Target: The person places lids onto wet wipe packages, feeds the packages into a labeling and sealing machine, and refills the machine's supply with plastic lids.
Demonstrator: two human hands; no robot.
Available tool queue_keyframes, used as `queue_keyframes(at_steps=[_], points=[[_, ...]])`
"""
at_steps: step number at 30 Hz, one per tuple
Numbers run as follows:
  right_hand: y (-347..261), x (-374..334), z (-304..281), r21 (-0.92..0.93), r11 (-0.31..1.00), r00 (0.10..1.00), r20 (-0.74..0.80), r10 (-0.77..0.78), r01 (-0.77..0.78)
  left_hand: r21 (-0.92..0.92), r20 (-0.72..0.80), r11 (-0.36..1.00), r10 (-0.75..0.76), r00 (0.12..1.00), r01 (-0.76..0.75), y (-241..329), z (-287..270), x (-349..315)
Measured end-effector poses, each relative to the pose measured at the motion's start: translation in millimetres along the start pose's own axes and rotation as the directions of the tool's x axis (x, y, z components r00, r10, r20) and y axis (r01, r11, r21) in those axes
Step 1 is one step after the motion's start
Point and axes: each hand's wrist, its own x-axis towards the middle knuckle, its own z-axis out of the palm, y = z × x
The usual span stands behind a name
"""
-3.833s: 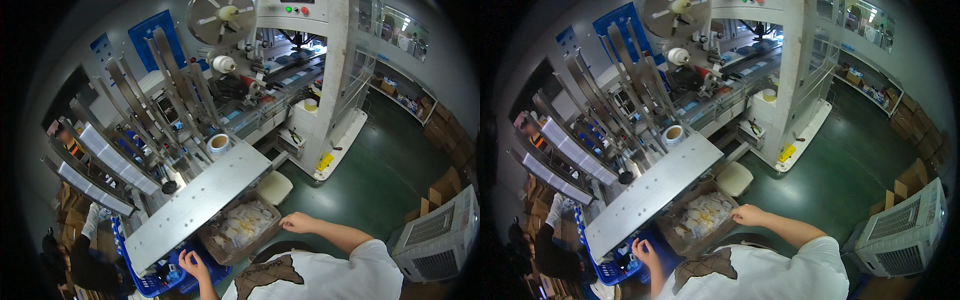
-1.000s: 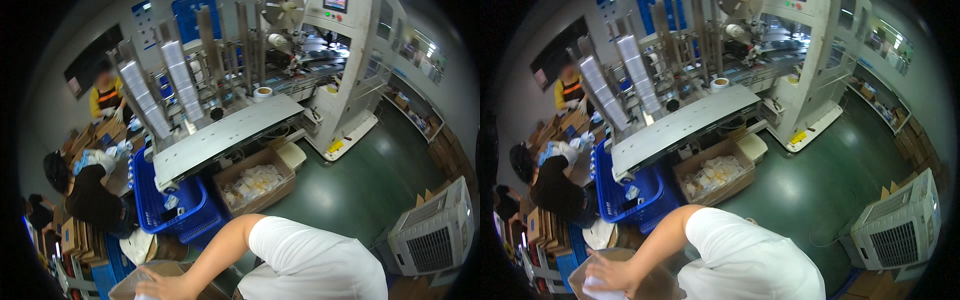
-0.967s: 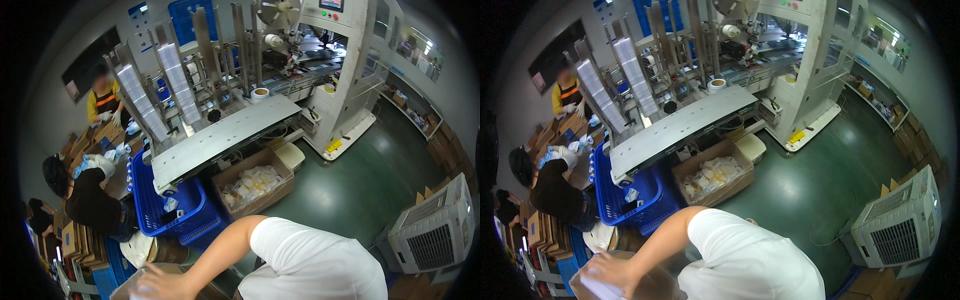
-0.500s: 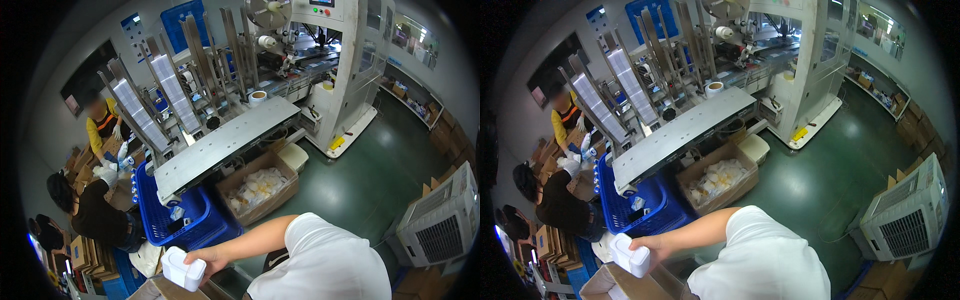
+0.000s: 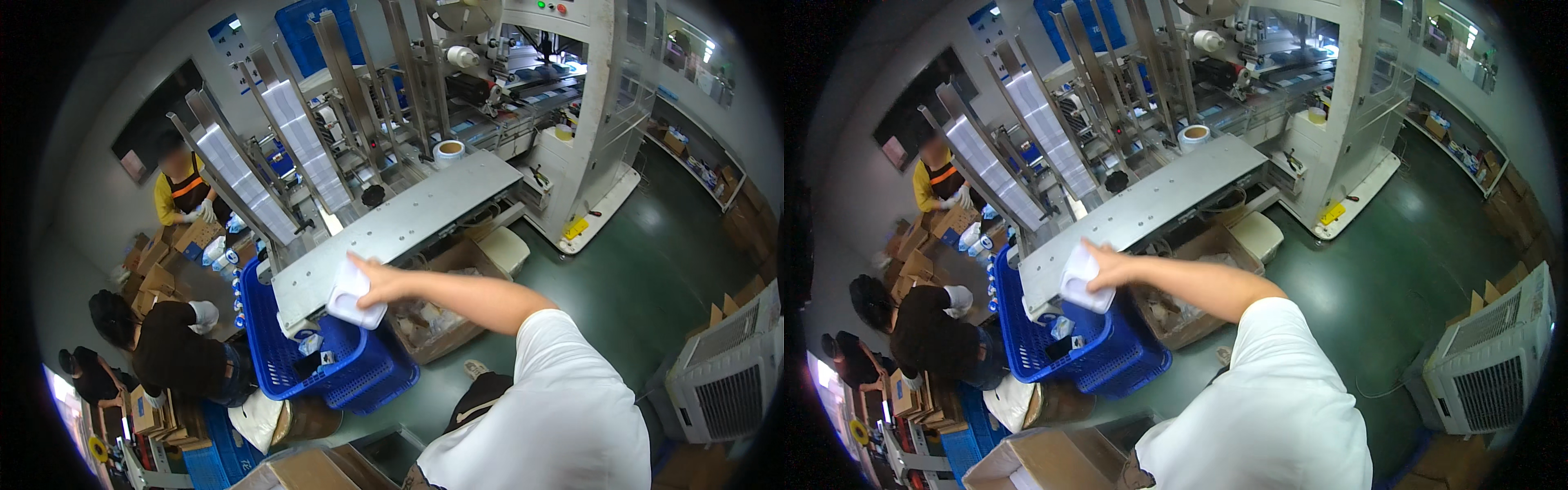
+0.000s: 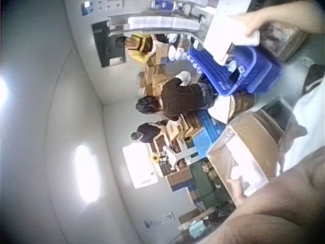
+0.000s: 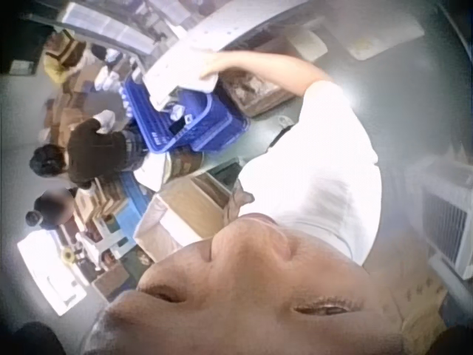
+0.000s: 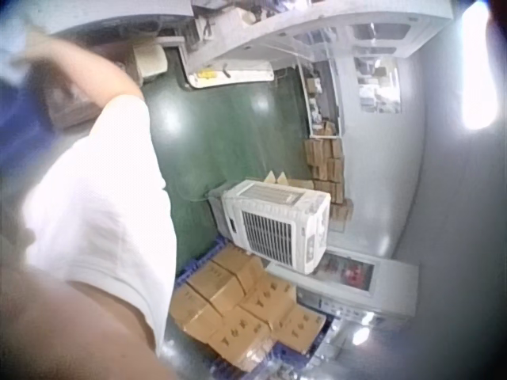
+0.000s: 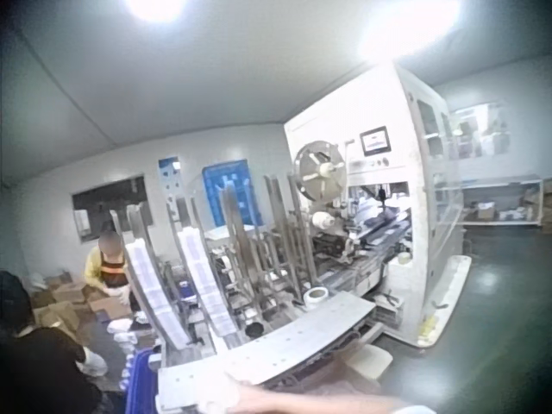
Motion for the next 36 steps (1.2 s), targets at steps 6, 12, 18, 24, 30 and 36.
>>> queue_keyframes(at_steps=[6,12,18,24,30,36], points=[[25,74,-82,-0.599,0.78,0.984,-0.111,0.141,-0.179,-0.272,0.093,0.962,0.029,0.995,-0.003,31,7,30],[95,119,-77,-0.027,0.997,0.99,-0.123,-0.074,0.071,0.408,0.353,0.696,0.477,0.805,-0.591,-112,88,90],[97,113,-66,0.077,0.963,0.966,-0.023,-0.256,0.257,0.241,0.264,0.944,-0.289,0.92,0.227,-248,191,124],[11,153,-70,-0.028,0.89,0.888,0.097,-0.45,0.455,0.758,0.609,0.136,-0.498,0.618,-0.637,-300,293,171],[-26,179,-63,-0.043,0.854,0.855,0.013,-0.518,0.518,0.679,0.717,0.237,-0.414,0.561,-0.694,-319,293,215],[-54,209,-33,0.095,0.863,0.868,-0.042,-0.494,0.496,0.737,0.672,0.36,-0.481,0.563,-0.572,-337,262,250]])
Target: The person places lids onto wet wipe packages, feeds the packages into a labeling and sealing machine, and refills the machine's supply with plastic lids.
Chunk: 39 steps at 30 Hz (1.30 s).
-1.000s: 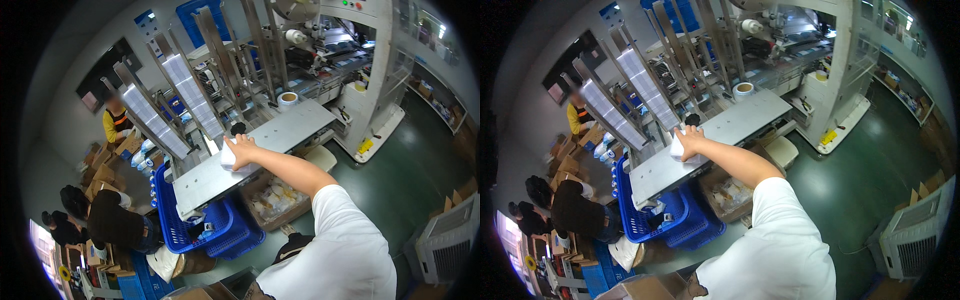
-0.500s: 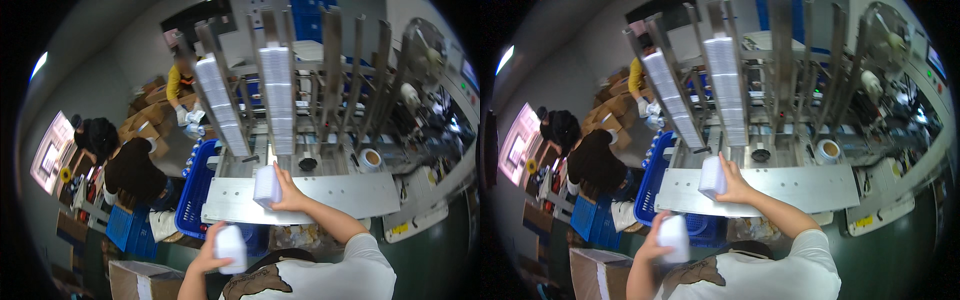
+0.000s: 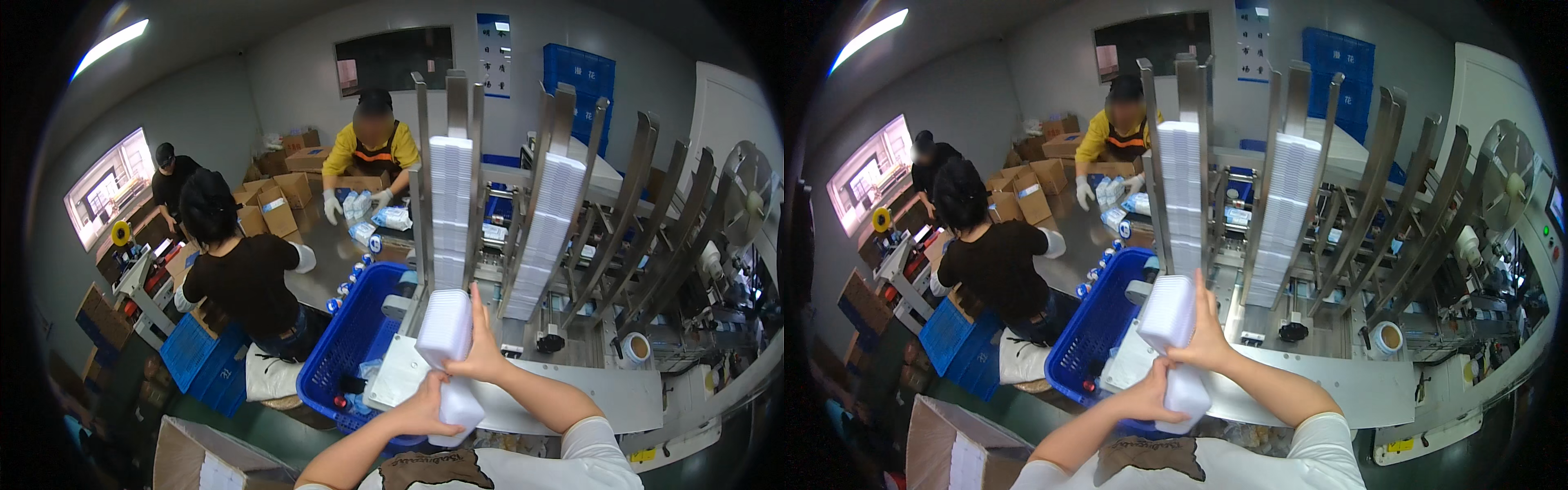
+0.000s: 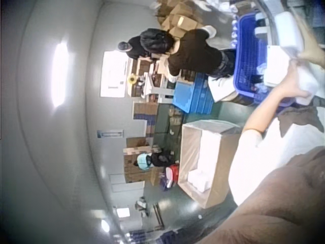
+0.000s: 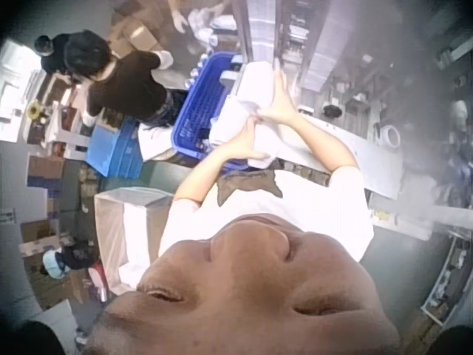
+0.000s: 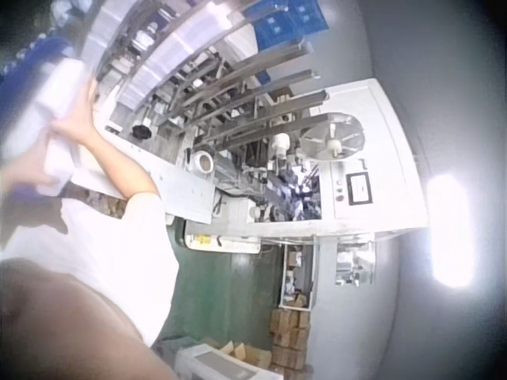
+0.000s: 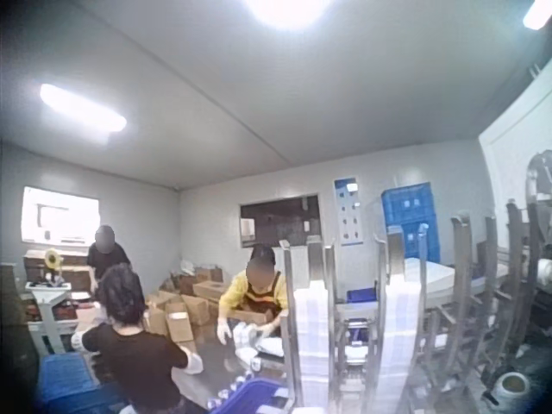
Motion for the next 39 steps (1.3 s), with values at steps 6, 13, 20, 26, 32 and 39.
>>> queue_keyframes(at_steps=[6,13,20,26,32,39], points=[[-28,83,16,0.89,0.35,0.939,0.196,0.284,-0.292,-0.337,-0.075,0.931,0.121,0.99,-0.139,-42,1,9],[-115,300,-116,-0.876,0.459,0.507,-0.331,-0.796,0.149,-0.889,0.004,0.44,-0.278,0.961,0.131,-83,-23,-30],[-116,320,-114,-0.987,-0.057,0.924,-0.119,-0.364,-0.149,-0.963,-0.042,0.263,-0.373,0.927,0.062,-104,-31,-54],[-105,295,-121,-0.994,-0.098,0.974,-0.023,-0.226,-0.046,-0.992,-0.038,0.123,-0.351,0.936,0.006,-122,-33,-46],[-78,174,-52,-0.589,0.606,0.83,0.5,-0.246,0.535,-0.997,0.073,-0.015,-0.326,0.943,0.072,-90,-59,-33],[-42,-18,9,-0.215,0.761,0.67,0.652,-0.355,0.612,-0.903,0.424,-0.062,-0.29,0.858,0.426,-18,-35,14]])
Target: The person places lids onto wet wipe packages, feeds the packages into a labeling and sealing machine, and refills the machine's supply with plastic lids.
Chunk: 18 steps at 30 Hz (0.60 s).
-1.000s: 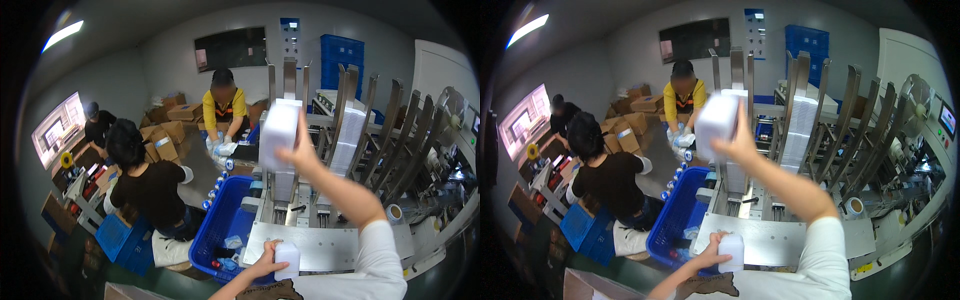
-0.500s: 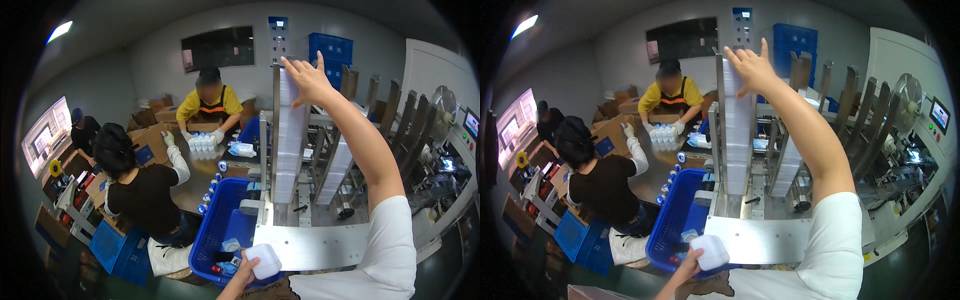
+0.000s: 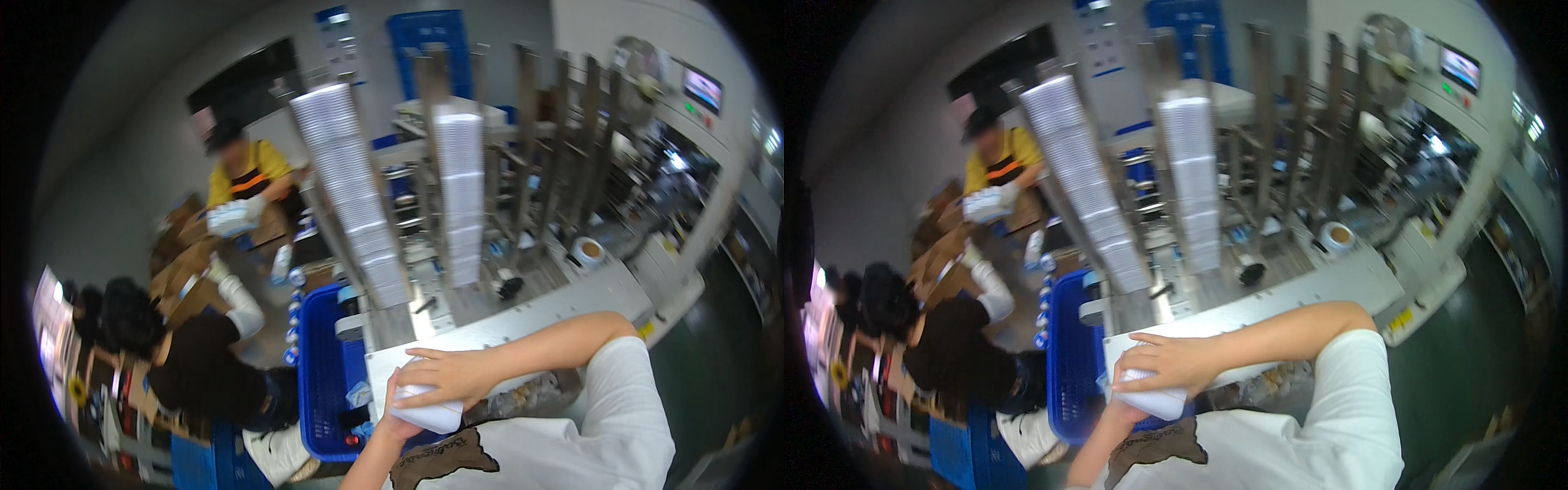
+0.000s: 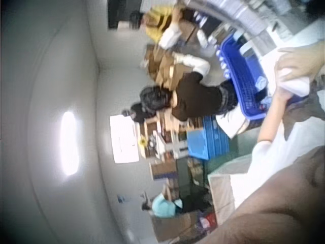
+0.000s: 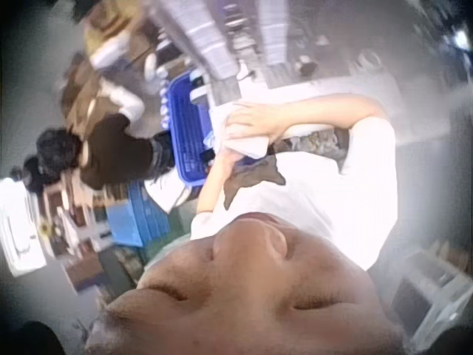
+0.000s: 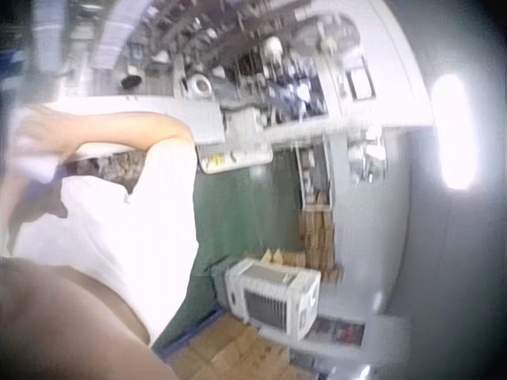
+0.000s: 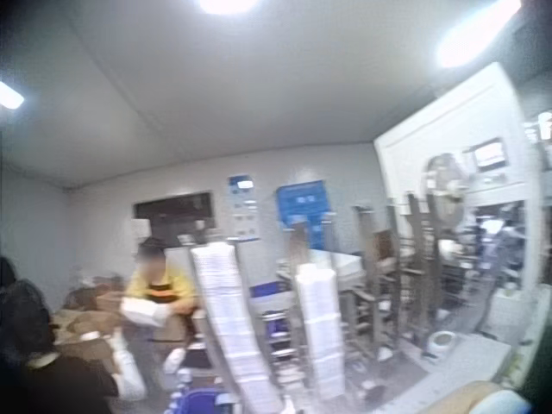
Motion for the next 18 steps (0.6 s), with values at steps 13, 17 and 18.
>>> queue_keyframes(at_steps=[13,17,18], points=[[-18,-99,35,-0.157,0.603,0.599,0.082,0.797,-0.782,0.876,0.459,-0.064,0.411,0.787,-0.478,-54,-19,60],[-5,-146,73,0.315,0.579,0.598,-0.043,0.8,-0.752,0.854,0.494,-0.034,0.365,0.789,-0.519,-63,-27,75],[-5,-145,71,0.491,0.531,0.59,-0.042,0.806,-0.69,0.821,0.524,0.006,0.385,0.759,-0.57,-67,-29,82]])
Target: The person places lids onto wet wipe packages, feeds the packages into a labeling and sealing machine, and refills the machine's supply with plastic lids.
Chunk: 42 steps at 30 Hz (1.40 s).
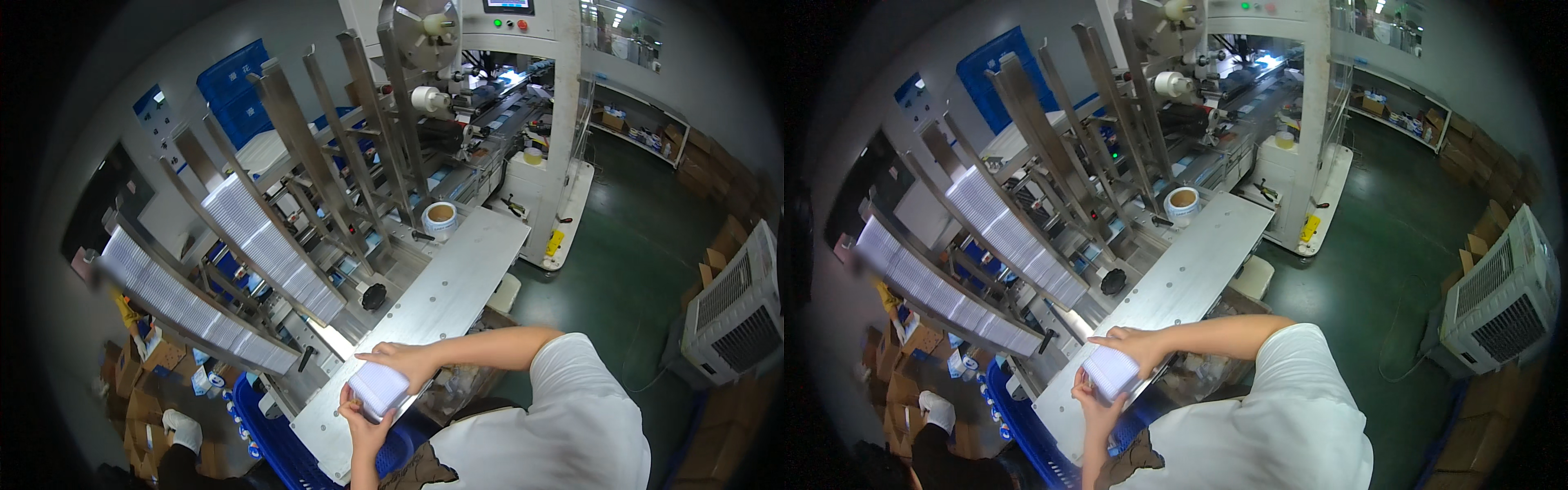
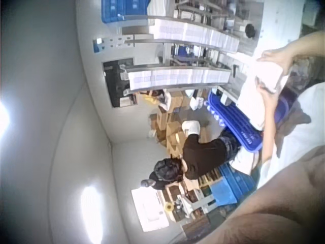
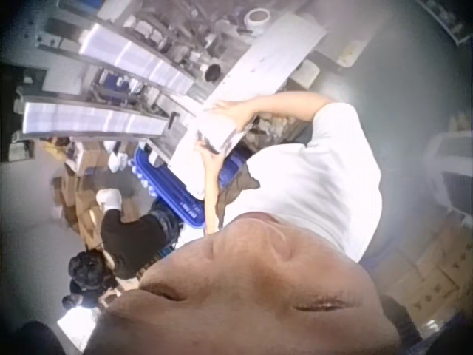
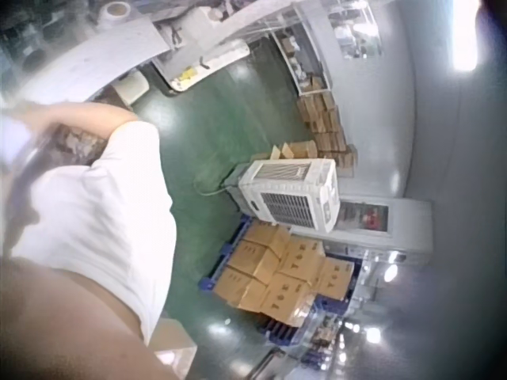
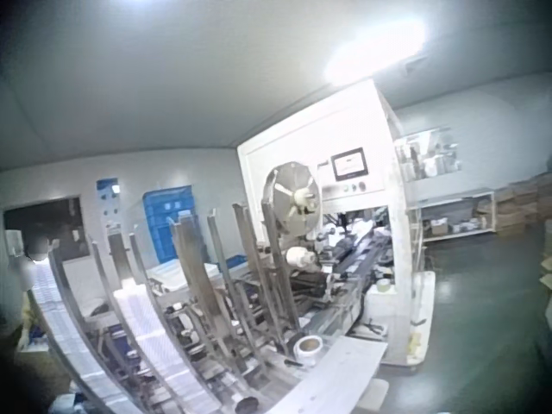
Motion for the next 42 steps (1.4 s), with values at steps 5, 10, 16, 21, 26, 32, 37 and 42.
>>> queue_keyframes(at_steps=[5,10,16,21,26,32,37,42], points=[[-35,3,-6,0.065,0.971,0.934,-0.292,-0.204,0.232,-0.207,-0.053,0.975,-0.091,0.994,0.079,-26,3,-4],[-24,7,4,-0.13,0.959,0.907,-0.314,-0.279,0.25,0.072,-0.049,0.986,-0.148,0.988,0.151,-4,14,-2],[-17,11,15,-0.035,0.947,0.845,-0.441,-0.303,0.321,0.187,0.0,0.977,-0.101,0.995,0.099,-9,5,-5],[-6,10,30,0.103,0.972,0.909,-0.386,-0.156,0.21,0.358,0.053,0.933,-0.055,0.997,0.032,4,5,-4],[-9,21,5,-0.017,0.991,0.945,-0.299,-0.133,0.134,0.276,-0.044,0.946,-0.164,0.985,0.17,4,7,-9],[-8,-10,-51,0.185,0.976,0.986,-0.139,-0.09,0.115,-0.231,-0.252,0.973,-0.043,0.967,-0.017,6,36,5],[37,-64,-87,0.394,0.885,0.959,-0.234,-0.162,0.246,-0.204,-0.129,0.968,-0.176,0.976,0.148,58,123,70],[176,-166,-275,0.287,0.85,0.815,-0.524,-0.247,0.442,-0.157,-0.224,0.932,-0.356,0.907,0.327,54,253,148]])
